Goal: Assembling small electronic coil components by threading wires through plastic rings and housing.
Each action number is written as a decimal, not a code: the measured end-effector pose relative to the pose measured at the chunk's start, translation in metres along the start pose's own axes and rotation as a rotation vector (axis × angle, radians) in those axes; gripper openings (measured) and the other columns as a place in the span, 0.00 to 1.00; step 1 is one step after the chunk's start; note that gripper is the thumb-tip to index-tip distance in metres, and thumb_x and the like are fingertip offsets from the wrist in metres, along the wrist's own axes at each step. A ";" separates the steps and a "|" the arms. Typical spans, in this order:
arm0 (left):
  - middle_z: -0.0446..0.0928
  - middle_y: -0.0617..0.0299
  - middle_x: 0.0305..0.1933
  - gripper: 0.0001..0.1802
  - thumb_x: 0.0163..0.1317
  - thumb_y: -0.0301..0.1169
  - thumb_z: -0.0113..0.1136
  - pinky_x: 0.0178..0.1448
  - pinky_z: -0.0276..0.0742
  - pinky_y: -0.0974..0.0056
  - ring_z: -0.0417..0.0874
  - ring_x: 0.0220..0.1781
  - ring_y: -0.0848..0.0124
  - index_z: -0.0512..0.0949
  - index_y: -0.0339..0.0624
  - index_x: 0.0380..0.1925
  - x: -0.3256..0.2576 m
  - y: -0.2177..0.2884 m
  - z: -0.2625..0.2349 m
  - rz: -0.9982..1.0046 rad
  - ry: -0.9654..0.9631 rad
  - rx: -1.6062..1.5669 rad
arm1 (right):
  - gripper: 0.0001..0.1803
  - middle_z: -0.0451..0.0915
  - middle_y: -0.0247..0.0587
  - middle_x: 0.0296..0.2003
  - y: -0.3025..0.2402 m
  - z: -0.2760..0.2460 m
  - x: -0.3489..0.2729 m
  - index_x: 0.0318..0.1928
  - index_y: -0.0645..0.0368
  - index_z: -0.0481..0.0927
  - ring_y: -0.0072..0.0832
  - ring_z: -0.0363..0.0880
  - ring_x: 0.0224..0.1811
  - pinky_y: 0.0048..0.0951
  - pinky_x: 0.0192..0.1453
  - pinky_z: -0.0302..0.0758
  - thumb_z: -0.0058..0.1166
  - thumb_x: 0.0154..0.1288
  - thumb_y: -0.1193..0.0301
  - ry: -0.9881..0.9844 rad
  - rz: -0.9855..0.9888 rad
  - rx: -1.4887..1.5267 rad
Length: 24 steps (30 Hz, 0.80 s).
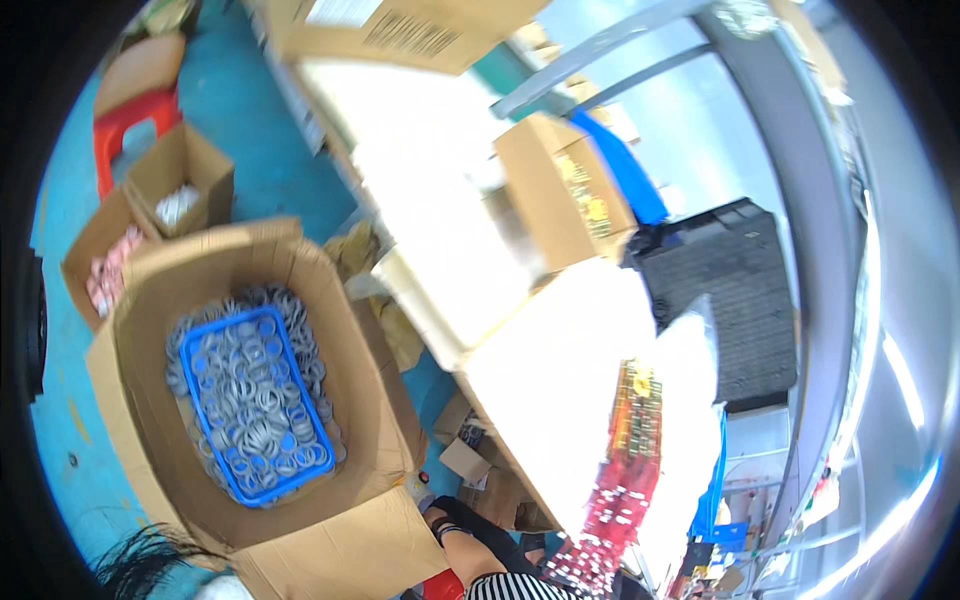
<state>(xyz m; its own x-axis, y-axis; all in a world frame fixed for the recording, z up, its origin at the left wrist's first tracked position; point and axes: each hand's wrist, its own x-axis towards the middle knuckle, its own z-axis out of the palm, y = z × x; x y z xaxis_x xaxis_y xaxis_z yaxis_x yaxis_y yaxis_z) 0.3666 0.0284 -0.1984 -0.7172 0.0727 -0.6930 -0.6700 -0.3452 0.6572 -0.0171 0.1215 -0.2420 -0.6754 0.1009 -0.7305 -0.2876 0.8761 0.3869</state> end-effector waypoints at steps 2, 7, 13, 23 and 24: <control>0.73 0.48 0.55 0.25 0.57 0.41 0.56 0.63 0.67 0.54 0.74 0.58 0.55 0.70 0.46 0.54 -0.024 0.024 -0.017 -0.002 0.024 0.084 | 0.22 0.78 0.50 0.52 -0.011 -0.019 -0.026 0.50 0.55 0.81 0.44 0.77 0.55 0.42 0.57 0.74 0.55 0.58 0.58 0.022 -0.024 0.046; 0.72 0.47 0.57 0.26 0.58 0.42 0.56 0.63 0.67 0.54 0.73 0.60 0.55 0.68 0.46 0.56 -0.080 0.071 -0.041 -0.031 0.002 0.323 | 0.23 0.80 0.52 0.46 0.043 -0.059 -0.064 0.50 0.54 0.79 0.47 0.79 0.50 0.44 0.55 0.75 0.57 0.55 0.58 0.438 -0.062 0.480; 0.71 0.46 0.59 0.29 0.58 0.43 0.55 0.64 0.67 0.54 0.72 0.61 0.54 0.67 0.47 0.59 -0.128 0.117 -0.053 -0.143 -0.013 0.586 | 0.21 0.81 0.54 0.42 0.068 -0.038 -0.135 0.46 0.58 0.79 0.49 0.80 0.43 0.45 0.48 0.76 0.58 0.57 0.58 0.541 -0.320 0.627; 0.69 0.43 0.62 0.32 0.59 0.45 0.55 0.65 0.66 0.54 0.70 0.64 0.53 0.64 0.48 0.63 -0.176 0.165 -0.053 -0.356 -0.045 0.994 | 0.17 0.78 0.48 0.41 0.109 -0.085 -0.306 0.46 0.56 0.75 0.47 0.81 0.36 0.44 0.36 0.79 0.57 0.58 0.63 0.519 -0.520 0.606; 0.69 0.43 0.62 0.33 0.59 0.45 0.55 0.65 0.66 0.54 0.70 0.64 0.52 0.63 0.48 0.64 -0.177 0.166 -0.052 -0.368 -0.045 1.026 | 0.18 0.78 0.47 0.42 0.120 -0.081 -0.315 0.47 0.56 0.75 0.47 0.81 0.36 0.44 0.36 0.79 0.58 0.58 0.63 0.513 -0.622 0.611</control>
<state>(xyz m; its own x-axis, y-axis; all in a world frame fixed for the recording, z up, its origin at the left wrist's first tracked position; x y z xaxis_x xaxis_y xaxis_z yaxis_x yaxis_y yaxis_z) 0.3924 -0.0907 0.0175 -0.4328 0.0528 -0.9000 -0.6706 0.6483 0.3605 0.1061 0.1562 0.0802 -0.7760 -0.5445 -0.3182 -0.3880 0.8100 -0.4398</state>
